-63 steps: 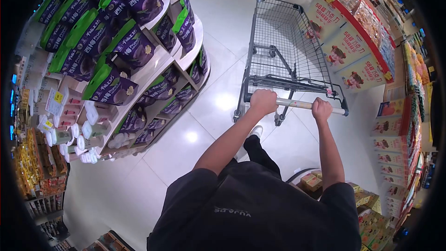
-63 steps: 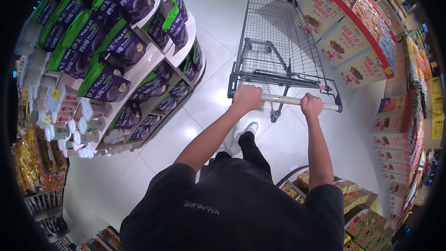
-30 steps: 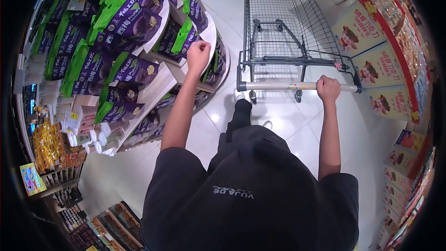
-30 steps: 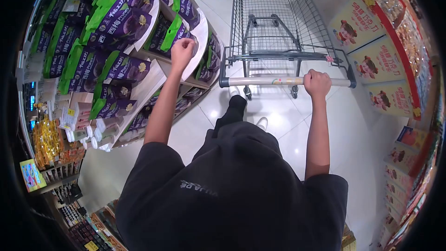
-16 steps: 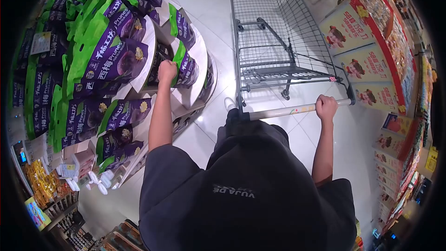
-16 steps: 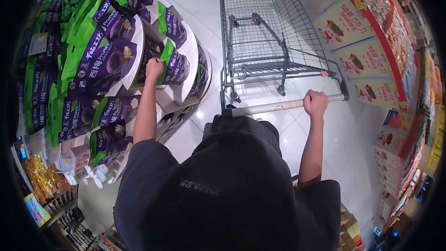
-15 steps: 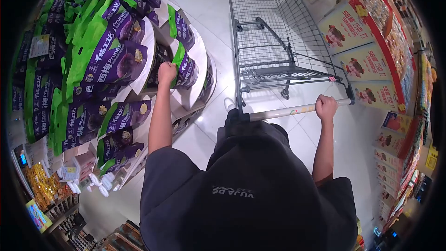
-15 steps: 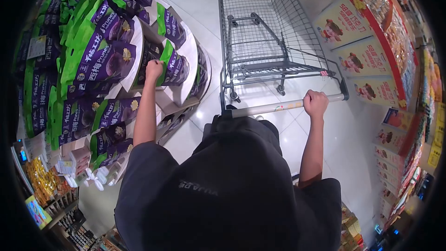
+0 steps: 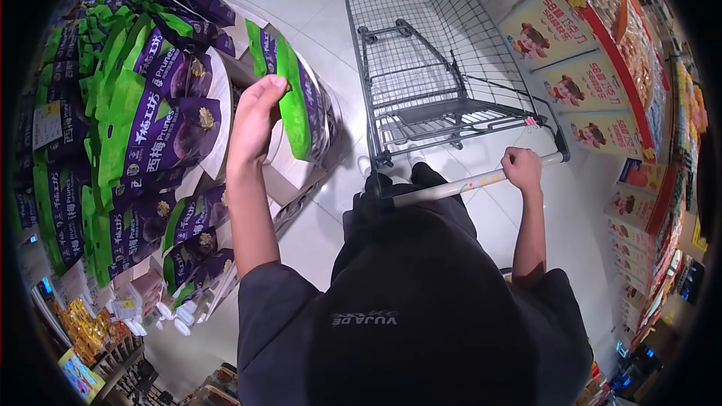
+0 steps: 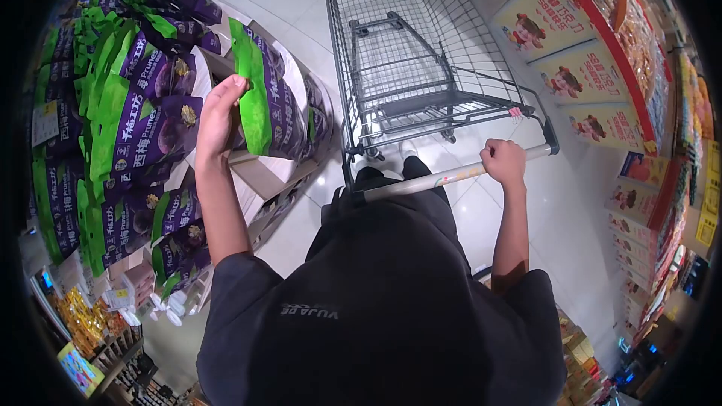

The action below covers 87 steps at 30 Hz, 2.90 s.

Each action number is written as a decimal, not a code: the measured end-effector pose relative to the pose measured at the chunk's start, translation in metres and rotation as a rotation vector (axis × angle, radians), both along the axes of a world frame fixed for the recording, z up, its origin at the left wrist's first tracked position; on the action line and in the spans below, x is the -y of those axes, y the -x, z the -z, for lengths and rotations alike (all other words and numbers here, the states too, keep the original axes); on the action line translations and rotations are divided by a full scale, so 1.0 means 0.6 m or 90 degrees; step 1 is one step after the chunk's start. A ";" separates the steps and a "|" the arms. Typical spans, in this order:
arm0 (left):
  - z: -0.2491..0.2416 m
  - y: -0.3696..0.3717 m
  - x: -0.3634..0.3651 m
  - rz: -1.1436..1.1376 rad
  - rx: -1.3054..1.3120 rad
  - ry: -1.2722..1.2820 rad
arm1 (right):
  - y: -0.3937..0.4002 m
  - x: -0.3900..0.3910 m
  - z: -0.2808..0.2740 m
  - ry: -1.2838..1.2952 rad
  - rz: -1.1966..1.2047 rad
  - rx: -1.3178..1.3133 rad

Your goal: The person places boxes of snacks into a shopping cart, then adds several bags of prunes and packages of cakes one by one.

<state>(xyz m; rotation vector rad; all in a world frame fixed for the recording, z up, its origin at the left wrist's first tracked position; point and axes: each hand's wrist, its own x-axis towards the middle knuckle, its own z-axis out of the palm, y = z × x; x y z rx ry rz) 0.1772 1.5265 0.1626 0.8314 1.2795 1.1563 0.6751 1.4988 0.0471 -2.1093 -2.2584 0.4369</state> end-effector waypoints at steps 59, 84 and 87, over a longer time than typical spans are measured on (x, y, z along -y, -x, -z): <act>0.457 -0.286 -0.175 0.606 -0.757 0.227 | -0.025 -0.077 -0.002 0.108 -0.126 -0.062; 0.340 0.244 -0.309 -0.301 -0.775 0.269 | -0.014 -0.049 0.006 -0.042 -0.049 -0.086; 0.349 0.241 -0.309 -0.318 -0.715 0.297 | -0.008 -0.043 0.005 -0.042 -0.031 -0.075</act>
